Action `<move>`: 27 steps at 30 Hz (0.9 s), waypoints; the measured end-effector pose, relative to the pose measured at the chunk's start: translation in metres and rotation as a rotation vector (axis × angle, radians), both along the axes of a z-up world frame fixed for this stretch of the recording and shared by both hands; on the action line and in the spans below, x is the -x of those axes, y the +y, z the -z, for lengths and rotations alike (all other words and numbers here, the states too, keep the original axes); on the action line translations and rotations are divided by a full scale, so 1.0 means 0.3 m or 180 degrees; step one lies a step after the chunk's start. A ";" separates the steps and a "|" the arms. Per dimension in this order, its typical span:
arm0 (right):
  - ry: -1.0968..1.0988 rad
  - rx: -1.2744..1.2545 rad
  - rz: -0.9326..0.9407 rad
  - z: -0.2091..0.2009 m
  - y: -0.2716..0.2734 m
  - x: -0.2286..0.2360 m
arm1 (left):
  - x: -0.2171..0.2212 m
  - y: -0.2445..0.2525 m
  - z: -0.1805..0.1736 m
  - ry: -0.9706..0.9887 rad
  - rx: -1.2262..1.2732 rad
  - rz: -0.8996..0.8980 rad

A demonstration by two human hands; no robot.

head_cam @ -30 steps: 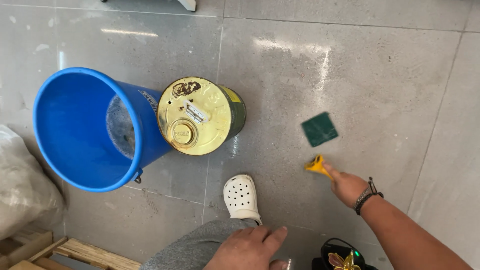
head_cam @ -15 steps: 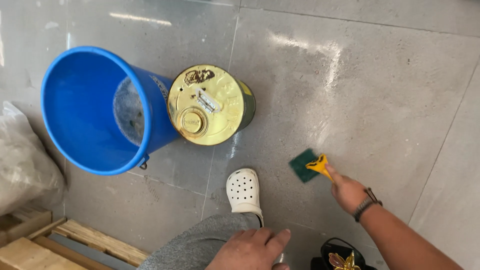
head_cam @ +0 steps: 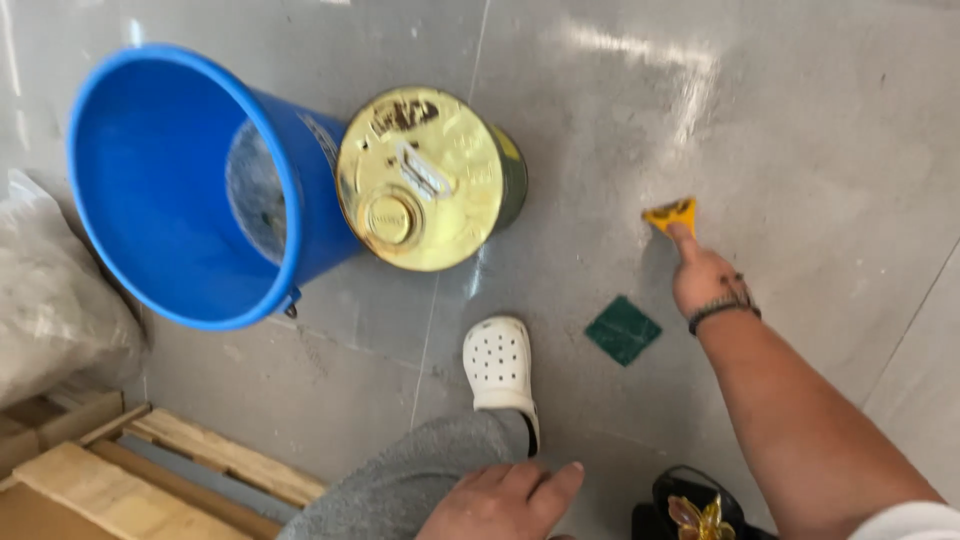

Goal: The recorder is scrubbing a tiled floor using a scouring pad, a scraper, and a bucket of soapy water.

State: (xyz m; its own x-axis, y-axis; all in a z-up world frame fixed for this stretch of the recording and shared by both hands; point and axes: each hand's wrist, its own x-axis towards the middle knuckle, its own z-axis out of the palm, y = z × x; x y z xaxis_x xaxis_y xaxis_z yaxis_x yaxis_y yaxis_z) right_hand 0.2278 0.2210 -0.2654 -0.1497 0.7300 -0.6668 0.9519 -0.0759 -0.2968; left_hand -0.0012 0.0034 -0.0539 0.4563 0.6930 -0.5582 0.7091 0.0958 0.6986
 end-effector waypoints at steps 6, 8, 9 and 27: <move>-0.0337 0.0223 -0.0240 0.160 -0.099 -0.114 | 0.007 -0.026 0.053 0.0030 -0.0364 -0.0040; -0.0345 0.0311 -0.0044 0.145 -0.022 -0.039 | 0.006 -0.007 0.036 0.0112 -0.0067 0.0065; -0.0329 0.0307 -0.0040 0.130 0.026 -0.008 | 0.004 -0.008 0.036 0.0127 -0.0070 0.0070; -0.0220 0.0470 0.0732 0.140 0.088 0.062 | -0.003 -0.177 0.238 0.0503 -0.1716 -0.0375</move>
